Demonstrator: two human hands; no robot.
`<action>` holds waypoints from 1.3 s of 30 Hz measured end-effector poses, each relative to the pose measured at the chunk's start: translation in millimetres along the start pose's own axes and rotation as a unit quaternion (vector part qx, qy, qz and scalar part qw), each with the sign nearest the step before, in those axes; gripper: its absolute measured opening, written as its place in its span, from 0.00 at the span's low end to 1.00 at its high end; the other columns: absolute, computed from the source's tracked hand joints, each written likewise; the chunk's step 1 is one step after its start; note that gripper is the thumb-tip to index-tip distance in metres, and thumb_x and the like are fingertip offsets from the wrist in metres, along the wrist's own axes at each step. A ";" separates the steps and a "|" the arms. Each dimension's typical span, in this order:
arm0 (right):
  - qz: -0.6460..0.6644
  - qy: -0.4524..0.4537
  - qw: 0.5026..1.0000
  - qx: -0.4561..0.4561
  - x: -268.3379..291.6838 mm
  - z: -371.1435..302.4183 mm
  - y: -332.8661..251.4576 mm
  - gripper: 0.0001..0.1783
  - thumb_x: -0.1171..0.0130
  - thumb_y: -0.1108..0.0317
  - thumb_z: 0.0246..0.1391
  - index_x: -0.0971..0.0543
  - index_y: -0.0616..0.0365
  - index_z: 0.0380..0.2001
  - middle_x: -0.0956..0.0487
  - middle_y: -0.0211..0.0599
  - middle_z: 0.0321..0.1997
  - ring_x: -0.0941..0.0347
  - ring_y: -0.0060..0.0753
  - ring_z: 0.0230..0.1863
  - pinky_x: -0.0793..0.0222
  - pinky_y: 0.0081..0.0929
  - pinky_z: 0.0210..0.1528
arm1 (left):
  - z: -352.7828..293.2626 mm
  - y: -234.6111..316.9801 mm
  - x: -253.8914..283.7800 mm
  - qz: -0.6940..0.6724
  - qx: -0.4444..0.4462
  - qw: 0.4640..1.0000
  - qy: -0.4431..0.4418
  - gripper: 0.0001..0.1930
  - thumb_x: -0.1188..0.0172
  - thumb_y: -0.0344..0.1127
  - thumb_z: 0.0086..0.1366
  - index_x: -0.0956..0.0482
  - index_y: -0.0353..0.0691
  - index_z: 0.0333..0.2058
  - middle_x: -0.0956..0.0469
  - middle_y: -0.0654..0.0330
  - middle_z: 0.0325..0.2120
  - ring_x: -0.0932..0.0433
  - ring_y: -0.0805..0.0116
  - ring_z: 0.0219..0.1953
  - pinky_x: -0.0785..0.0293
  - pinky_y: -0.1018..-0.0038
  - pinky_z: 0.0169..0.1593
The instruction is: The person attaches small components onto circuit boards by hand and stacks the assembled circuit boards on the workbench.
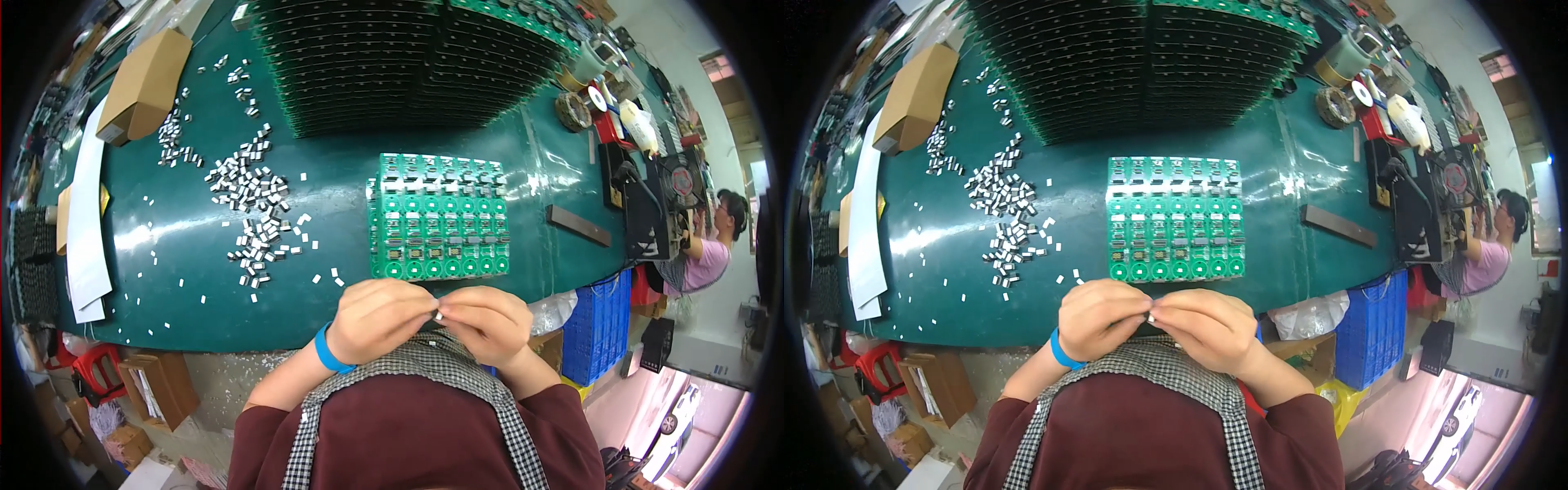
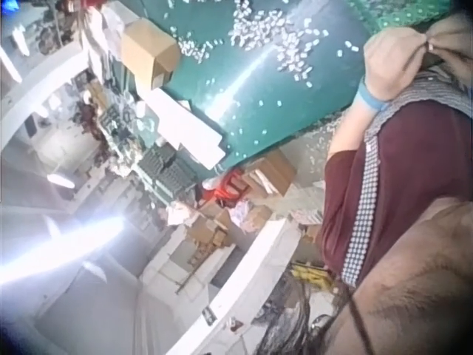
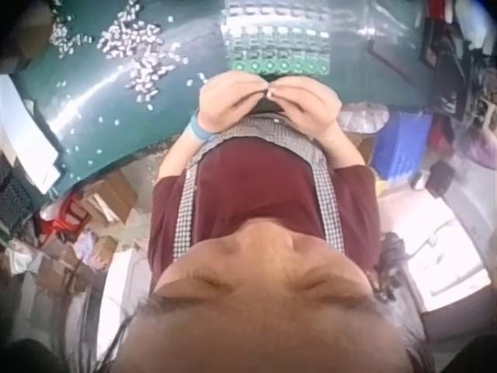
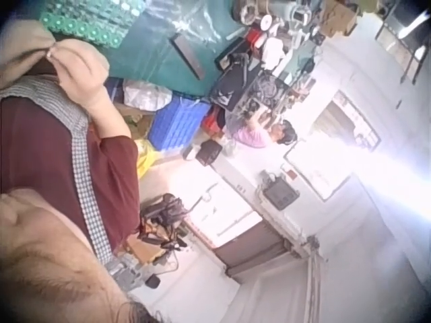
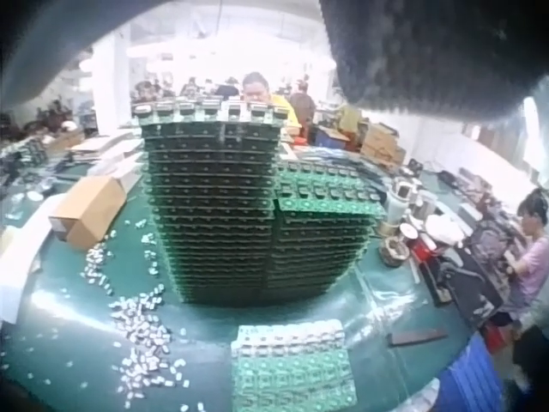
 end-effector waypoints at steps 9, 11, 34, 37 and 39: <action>-0.051 0.014 0.998 -0.028 9.2 5.6 -0.6 0.14 0.31 0.80 0.37 0.20 0.62 0.31 0.19 0.40 0.31 0.20 0.37 0.31 0.23 0.27 0.32 | 2.1 9.9 5.8 0.087 -0.054 0.995 0.004 0.11 0.32 0.23 0.43 0.22 0.39 0.27 0.21 0.59 0.25 0.20 0.63 0.27 0.23 0.71 0.31; -0.126 0.036 0.990 -0.057 29.7 14.8 15.2 0.13 0.33 0.81 0.39 0.20 0.61 0.32 0.19 0.40 0.31 0.21 0.37 0.32 0.24 0.27 0.34 | 5.4 2.2 24.1 0.237 0.044 0.970 -0.010 0.08 0.32 0.27 0.46 0.23 0.42 0.24 0.24 0.59 0.22 0.25 0.61 0.23 0.28 0.69 0.27; -0.291 -0.142 0.946 -0.012 19.6 17.6 36.8 0.15 0.38 0.77 0.37 0.21 0.60 0.34 0.24 0.35 0.34 0.23 0.35 0.33 0.26 0.26 0.30 | -27.0 -43.5 66.7 0.076 0.275 0.956 0.074 0.10 0.37 0.18 0.50 0.20 0.32 0.33 0.20 0.55 0.32 0.21 0.66 0.33 0.26 0.74 0.39; -0.256 -0.082 0.962 -0.049 22.6 21.9 22.1 0.17 0.33 0.76 0.36 0.20 0.59 0.36 0.23 0.36 0.34 0.23 0.35 0.32 0.26 0.25 0.30 | -13.5 -24.6 44.5 -0.062 0.246 0.966 0.050 0.10 0.35 0.21 0.50 0.19 0.34 0.34 0.19 0.55 0.32 0.20 0.64 0.34 0.25 0.75 0.40; -0.093 -0.082 0.988 -0.090 18.1 19.3 10.1 0.21 0.31 0.80 0.36 0.20 0.63 0.40 0.22 0.41 0.35 0.22 0.31 0.31 0.25 0.23 0.31 | -12.0 -17.3 28.5 -0.128 0.238 0.962 0.035 0.11 0.34 0.22 0.50 0.19 0.35 0.35 0.19 0.55 0.33 0.19 0.63 0.36 0.24 0.74 0.40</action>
Point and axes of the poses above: each hand's wrist, its own z-axis towards the middle knuckle, its own x-axis out of the back of the hand, y = z × x, the point moved 7 cm from there along z, towards the middle knuckle
